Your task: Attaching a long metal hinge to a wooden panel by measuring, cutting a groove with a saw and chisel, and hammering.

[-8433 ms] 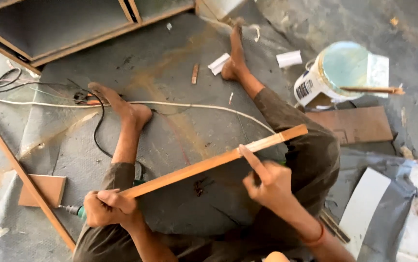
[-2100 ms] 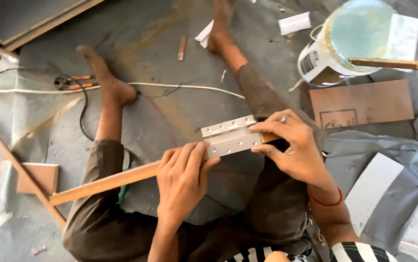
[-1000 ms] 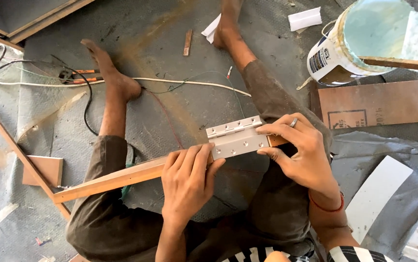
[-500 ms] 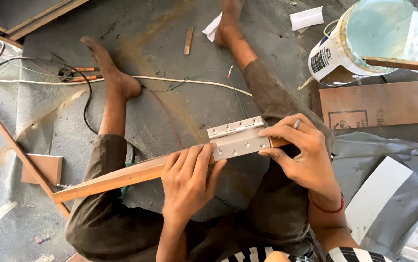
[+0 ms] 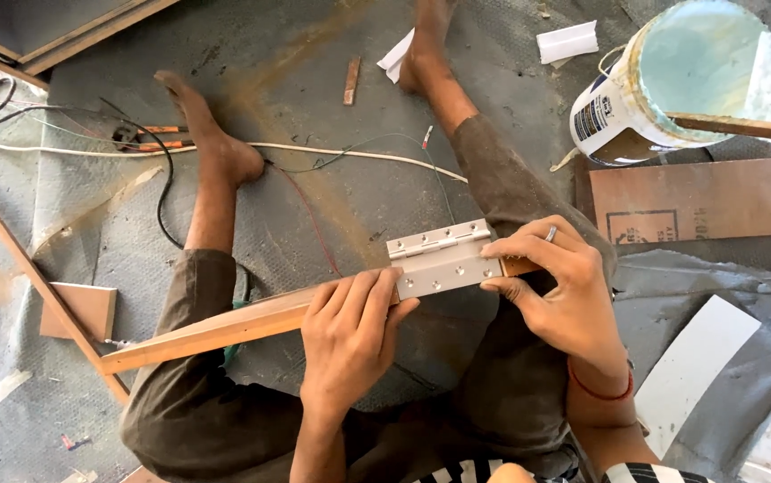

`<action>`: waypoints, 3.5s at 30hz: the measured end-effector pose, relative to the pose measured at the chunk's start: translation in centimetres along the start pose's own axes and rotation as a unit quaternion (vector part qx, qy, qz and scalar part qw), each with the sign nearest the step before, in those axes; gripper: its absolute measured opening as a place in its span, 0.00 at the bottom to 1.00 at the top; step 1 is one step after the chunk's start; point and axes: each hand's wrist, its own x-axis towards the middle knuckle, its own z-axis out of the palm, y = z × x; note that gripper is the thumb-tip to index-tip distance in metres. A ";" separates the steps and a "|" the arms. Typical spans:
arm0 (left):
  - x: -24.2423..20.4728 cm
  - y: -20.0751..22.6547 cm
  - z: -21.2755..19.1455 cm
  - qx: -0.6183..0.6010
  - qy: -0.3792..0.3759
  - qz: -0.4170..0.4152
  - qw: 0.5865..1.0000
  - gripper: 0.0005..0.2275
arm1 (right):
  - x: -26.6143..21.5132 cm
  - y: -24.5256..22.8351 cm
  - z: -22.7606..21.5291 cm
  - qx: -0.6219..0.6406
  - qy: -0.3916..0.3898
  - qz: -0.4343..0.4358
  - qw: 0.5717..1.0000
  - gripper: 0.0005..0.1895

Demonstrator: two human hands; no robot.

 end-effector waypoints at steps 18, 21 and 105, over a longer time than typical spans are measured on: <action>0.2 0.1 -0.8 0.003 -0.019 0.001 1.000 0.15 | 0.0 -0.1 0.3 0.003 0.003 0.006 1.000 0.19; 0.0 -0.3 -0.6 0.005 -0.014 0.007 1.000 0.15 | 0.1 0.4 0.6 0.025 0.007 0.006 1.000 0.18; 0.5 0.8 -0.1 -0.035 -0.015 0.019 0.999 0.12 | -0.5 1.4 -0.1 -0.016 -0.010 -0.065 0.998 0.16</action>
